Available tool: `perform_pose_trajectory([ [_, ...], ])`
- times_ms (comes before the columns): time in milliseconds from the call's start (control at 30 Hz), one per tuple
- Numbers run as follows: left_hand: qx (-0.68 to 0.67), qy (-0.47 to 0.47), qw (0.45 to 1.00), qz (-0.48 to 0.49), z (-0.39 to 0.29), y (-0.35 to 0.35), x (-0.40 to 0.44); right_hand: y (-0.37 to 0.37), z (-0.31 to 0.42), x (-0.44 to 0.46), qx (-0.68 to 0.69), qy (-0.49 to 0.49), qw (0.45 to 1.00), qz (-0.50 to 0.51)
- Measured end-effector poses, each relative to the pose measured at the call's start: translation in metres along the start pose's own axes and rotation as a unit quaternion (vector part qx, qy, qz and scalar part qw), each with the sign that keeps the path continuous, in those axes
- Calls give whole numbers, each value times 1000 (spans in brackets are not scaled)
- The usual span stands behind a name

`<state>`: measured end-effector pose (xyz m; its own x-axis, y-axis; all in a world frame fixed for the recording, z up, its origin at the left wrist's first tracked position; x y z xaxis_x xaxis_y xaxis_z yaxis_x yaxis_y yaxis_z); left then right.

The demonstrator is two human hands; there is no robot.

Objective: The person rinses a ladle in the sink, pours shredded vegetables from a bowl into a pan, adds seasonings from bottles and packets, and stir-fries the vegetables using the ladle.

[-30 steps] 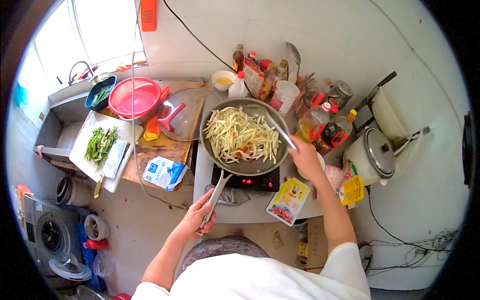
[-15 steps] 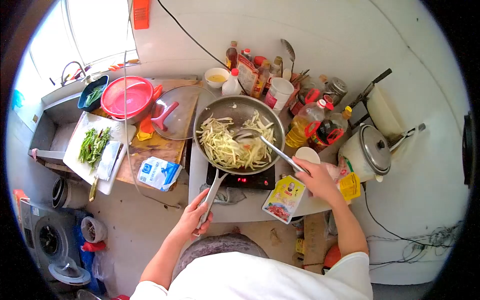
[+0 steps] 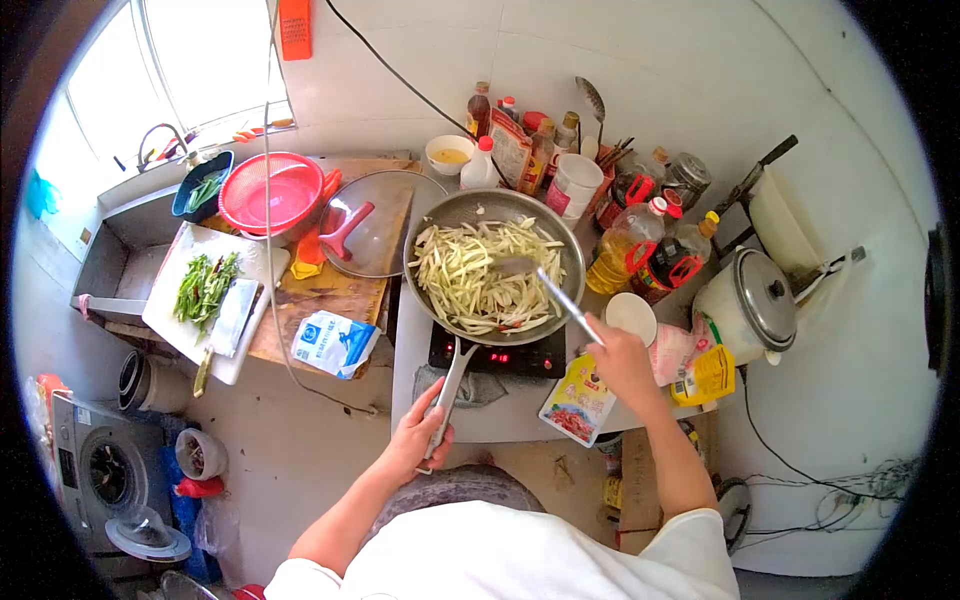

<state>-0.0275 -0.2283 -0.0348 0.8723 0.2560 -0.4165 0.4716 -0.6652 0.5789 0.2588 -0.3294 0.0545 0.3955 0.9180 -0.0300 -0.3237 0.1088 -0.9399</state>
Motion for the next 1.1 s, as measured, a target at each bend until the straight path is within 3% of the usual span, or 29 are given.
perform_pose_trajectory([
  [67,22,-10,1000,-3,6,1,3,-11,-2,9,32,20,999,-37],
  [167,2,1,1000,1,15,10,9,14,-25,51,-50,16,987,-150],
  [200,3,-12,1000,-10,13,16,9,25,-31,62,66,63,993,-81],
  [267,9,0,1000,-3,12,19,9,48,-27,71,287,135,948,37],
  [367,10,8,1000,16,8,18,12,54,-1,44,545,208,805,108],
  [500,20,10,999,24,7,14,11,42,0,15,378,118,915,72],
  [567,19,8,1000,20,7,14,11,19,17,-9,223,34,973,53],
  [700,13,10,1000,18,6,12,9,1,44,-52,20,-37,998,43],
  [833,18,11,1000,11,6,9,7,6,73,-72,-134,-51,987,77],
  [1033,56,-2,998,-6,3,9,4,42,51,-22,-164,-47,984,55],
  [1067,51,-9,999,-11,1,8,2,40,45,-11,-153,-36,986,64],
  [1100,58,-6,998,-12,0,4,1,30,37,-5,-55,-45,996,56],
])
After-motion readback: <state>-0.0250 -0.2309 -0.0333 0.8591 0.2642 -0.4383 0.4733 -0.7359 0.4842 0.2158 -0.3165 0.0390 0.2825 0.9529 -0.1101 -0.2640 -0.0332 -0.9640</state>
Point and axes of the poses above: each hand's wrist, its own x-axis towards the middle knuckle, its own y-axis out of the palm, z = x × y, the point moved 6 cm from there along x, towards the middle knuckle, and after that the axes turned 12 degrees about z, right-handed, at the moved point
